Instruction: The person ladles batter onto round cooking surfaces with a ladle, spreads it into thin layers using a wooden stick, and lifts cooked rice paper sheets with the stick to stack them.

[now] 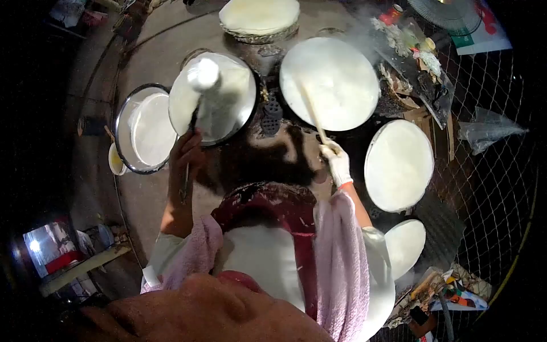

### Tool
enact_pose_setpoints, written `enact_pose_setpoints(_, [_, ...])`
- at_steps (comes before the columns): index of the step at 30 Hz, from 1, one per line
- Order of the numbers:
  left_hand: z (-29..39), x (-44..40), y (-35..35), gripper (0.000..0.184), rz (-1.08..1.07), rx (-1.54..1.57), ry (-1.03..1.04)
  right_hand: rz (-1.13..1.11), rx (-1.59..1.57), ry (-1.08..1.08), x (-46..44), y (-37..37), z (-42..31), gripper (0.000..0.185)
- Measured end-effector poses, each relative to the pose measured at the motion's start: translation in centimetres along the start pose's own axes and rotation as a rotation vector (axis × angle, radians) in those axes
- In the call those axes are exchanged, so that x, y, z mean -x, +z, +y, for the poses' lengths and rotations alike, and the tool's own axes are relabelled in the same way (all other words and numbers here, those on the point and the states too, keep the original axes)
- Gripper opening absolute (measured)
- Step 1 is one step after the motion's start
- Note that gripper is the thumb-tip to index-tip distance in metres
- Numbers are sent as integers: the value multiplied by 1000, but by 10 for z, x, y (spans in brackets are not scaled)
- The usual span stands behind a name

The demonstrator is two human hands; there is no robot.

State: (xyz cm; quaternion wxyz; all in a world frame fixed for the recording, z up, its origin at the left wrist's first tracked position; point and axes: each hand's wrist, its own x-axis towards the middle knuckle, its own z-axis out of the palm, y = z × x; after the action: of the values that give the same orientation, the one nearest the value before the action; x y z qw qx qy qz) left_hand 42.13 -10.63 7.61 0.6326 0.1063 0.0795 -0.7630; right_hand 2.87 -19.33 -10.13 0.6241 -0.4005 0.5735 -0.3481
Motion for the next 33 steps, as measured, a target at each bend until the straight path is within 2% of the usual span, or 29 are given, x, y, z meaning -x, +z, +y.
enact_pose_setpoints(1, [19, 15, -3, 26, 1, -44, 38, -89, 77, 1, -7, 21, 7, 29])
enact_pose_setpoints(3, [54, 55, -13, 25, -3, -128, 115, -113, -68, 68, -6, 91, -24, 28])
enact_pose_setpoints(5, [94, 91, -40, 25, 81, -202, 205, -257, -86, -62, -32, 157, -36, 28])
enact_pose_setpoints(7, [133, 127, -65, 26, 114, -202, 270, -191, -39, -103, -78, 217, -23, 27])
enact_pose_setpoints(9, [162, 165, -86, 26, 113, -129, 315, -28, 74, 13, -93, 262, -57, 29])
enact_pose_setpoints(10, [175, 185, -103, 27, 140, -175, 350, -30, -1, -117, -125, 275, -37, 33])
enact_pose_setpoints(12, [199, 220, -132, 28, 198, -273, 419, 69, 201, -60, -146, 295, -48, 65])
enact_pose_setpoints(15, [220, 248, -136, 29, 96, -184, 375, 169, 563, -175, -188, 306, -35, 55])
enact_pose_setpoints(16, [221, 253, -130, 24, 362, -116, 443, 244, 604, -236, -170, 319, -57, 38])
enact_pose_setpoints(17, [227, 256, -135, 26, 327, -131, 446, 208, 573, -230, -151, 330, -80, 38])
enact_pose_setpoints(19, [236, 264, -148, 30, 252, -155, 459, 137, 485, -425, -147, 342, -96, 39])
enact_pose_setpoints(22, [240, 261, -150, 30, 405, -190, 523, 51, 268, -481, -106, 371, -147, 32])
enact_pose_setpoints(23, [242, 259, -151, 30, 354, -149, 508, 19, 229, -505, -102, 376, -160, 30])
enact_pose_setpoints(25, [246, 253, -157, 30, 251, -72, 483, 10, 265, -301, -74, 391, -214, 28])
enact_pose_setpoints(27, [244, 246, -160, 30, 261, -77, 510, 13, 242, -316, -96, 387, -241, 23])
enact_pose_setpoints(31, [236, 230, -150, 31, 325, -94, 562, -100, 293, -434, -164, 368, -304, 29])
enact_pose_setpoints(33, [231, 219, -145, 32, 298, -84, 580, -18, 638, -628, -220, 349, -340, 35])
